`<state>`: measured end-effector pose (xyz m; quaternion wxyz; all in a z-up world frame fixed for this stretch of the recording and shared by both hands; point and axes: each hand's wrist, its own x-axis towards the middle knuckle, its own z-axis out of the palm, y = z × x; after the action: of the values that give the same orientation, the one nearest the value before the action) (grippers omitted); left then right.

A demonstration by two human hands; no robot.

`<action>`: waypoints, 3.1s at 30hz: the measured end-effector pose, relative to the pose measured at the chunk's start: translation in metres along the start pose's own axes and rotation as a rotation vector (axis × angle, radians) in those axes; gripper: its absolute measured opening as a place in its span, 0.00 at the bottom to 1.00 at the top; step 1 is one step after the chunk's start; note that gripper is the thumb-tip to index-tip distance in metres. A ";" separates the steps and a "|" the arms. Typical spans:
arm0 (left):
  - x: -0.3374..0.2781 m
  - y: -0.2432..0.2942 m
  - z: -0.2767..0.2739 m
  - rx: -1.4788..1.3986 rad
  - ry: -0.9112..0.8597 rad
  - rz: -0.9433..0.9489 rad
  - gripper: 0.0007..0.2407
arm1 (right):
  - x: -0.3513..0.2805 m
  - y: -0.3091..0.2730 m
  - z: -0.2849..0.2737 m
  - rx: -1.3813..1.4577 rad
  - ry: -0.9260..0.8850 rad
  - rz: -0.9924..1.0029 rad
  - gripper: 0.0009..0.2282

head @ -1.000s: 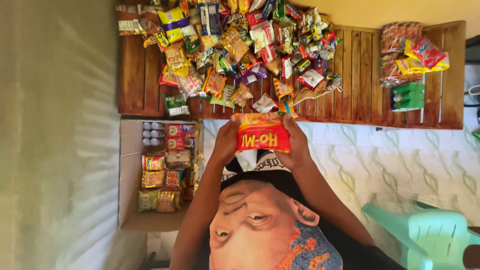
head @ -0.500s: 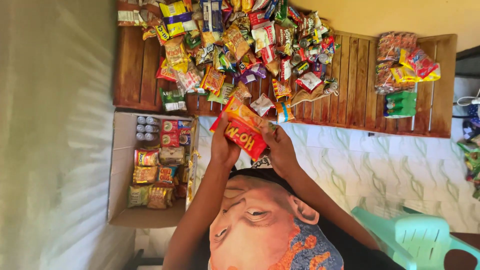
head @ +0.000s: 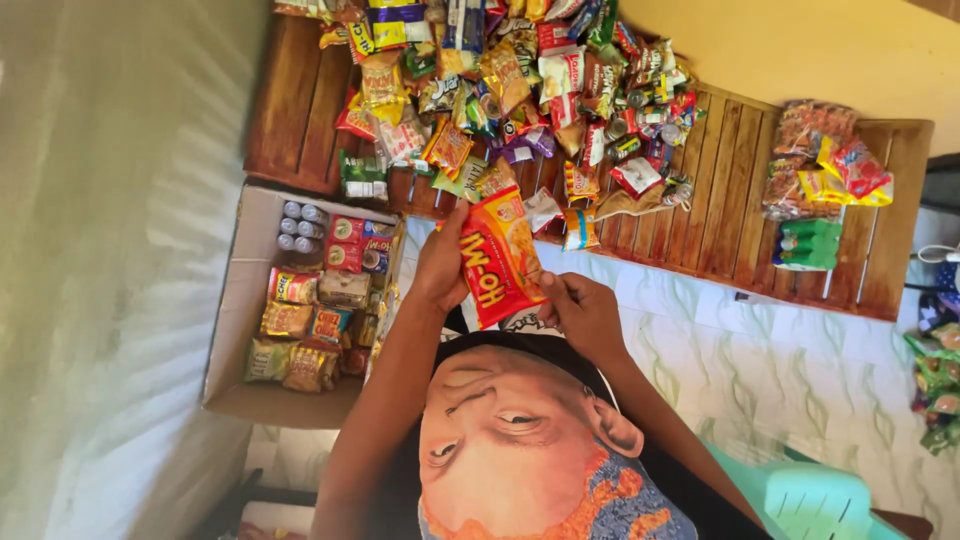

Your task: Sorting various packaged snacks and canned goods from a pile on a wooden bench into a cardboard box.

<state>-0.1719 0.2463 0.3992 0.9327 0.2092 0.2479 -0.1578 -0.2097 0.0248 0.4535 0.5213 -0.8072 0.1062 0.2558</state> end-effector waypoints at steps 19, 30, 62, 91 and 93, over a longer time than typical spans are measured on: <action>-0.031 0.026 0.055 0.229 -0.196 0.237 0.26 | 0.006 -0.010 0.020 0.654 -0.405 -0.018 0.16; -0.051 0.060 0.024 0.611 -0.168 0.187 0.21 | 0.010 0.023 -0.006 0.335 -0.075 -0.207 0.13; -0.047 0.054 0.074 1.260 -0.682 0.263 0.10 | -0.012 -0.038 -0.016 -0.244 -0.500 -0.270 0.33; -0.031 -0.024 0.024 -0.109 0.062 0.054 0.18 | 0.017 0.052 0.008 0.501 -0.498 0.034 0.14; -0.026 -0.025 0.030 -0.001 0.061 0.090 0.19 | 0.013 0.050 0.019 0.375 -0.557 0.034 0.18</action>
<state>-0.1917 0.2153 0.4291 0.9309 0.2243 0.2667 -0.1091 -0.2263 0.0216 0.4014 0.6655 -0.5944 0.0182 0.4511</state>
